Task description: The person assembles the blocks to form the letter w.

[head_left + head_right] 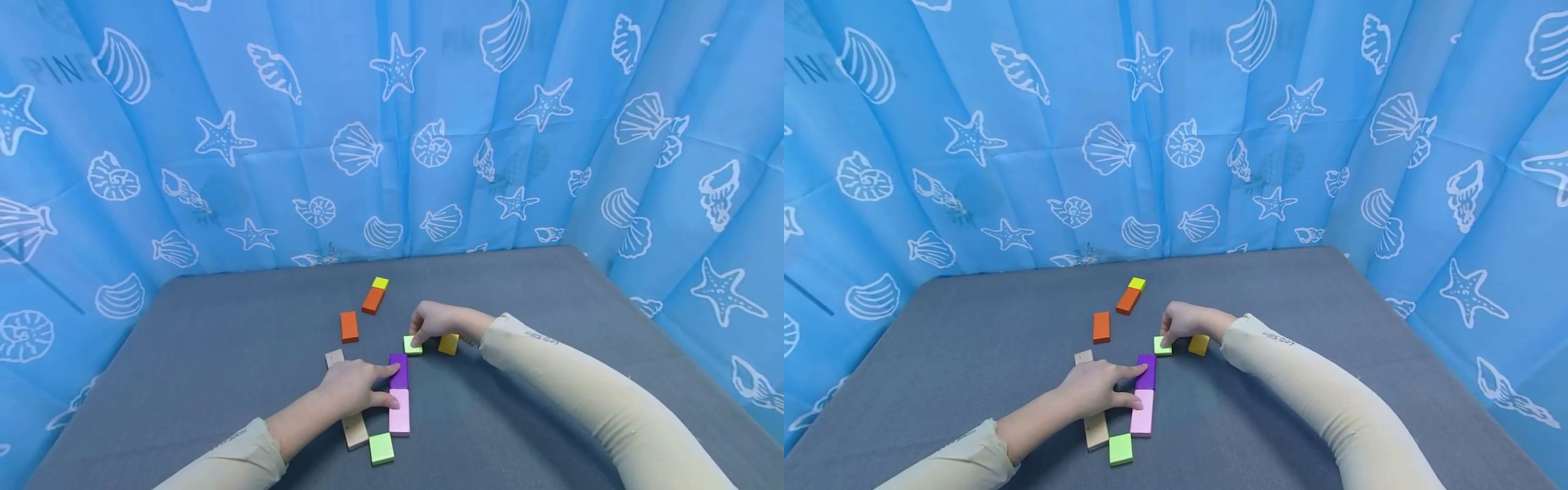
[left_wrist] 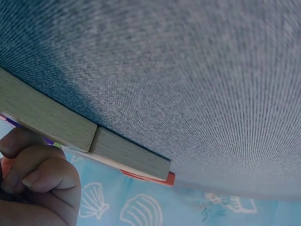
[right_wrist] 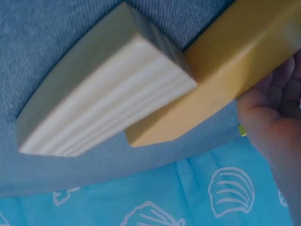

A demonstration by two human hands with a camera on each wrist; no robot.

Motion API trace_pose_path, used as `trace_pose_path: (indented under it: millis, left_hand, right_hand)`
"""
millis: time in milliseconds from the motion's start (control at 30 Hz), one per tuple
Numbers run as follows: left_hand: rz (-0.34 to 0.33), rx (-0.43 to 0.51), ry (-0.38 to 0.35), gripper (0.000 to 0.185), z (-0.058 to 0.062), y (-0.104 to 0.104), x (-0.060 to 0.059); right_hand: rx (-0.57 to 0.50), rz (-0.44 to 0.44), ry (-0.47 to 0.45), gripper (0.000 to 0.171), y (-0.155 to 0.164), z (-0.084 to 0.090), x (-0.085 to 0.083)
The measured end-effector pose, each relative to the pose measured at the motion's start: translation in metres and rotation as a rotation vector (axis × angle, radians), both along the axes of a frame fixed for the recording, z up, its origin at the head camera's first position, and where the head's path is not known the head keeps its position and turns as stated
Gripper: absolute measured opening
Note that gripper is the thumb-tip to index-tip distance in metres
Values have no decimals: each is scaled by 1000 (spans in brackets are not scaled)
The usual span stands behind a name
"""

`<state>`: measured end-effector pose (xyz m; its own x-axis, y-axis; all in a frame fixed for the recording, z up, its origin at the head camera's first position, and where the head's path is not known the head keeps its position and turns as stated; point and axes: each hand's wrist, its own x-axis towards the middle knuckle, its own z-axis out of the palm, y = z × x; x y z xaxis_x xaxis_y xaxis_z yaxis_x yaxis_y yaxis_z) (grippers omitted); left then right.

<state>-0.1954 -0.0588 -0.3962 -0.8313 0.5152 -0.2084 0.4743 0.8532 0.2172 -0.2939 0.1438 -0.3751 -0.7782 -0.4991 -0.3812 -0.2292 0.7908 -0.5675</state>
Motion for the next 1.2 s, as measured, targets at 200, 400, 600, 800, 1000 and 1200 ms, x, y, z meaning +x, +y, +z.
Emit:
trace_pose_path:
  millis: [200, 400, 600, 800, 1000, 1200]
  left_hand:
    - [-4, -3, 4, 67, 0, 0, 0]
    - [-7, -4, -3, 68, 0, 0, 0]
    - [-4, -2, -3, 68, 1, 0, 0]
    - [-7, 1, -4, 68, 1, 0, -1]
    - [-3, -1, -7, 68, 1, 0, -1]
    - [-9, -10, -3, 68, 1, 1, -1]
  right_hand:
    - [16, 46, 1, 7, 0, 1, 0]
    - [5, 37, 8, 5, -1, -3, 1]
    - [-3, 1, 7, 6, 0, -5, 0]
    - [-5, -10, 14, 8, 0, -5, 0]
    - [-30, 12, 29, 6, 1, -5, 0]
    - [-130, -35, 147, 15, 16, 2, 0]
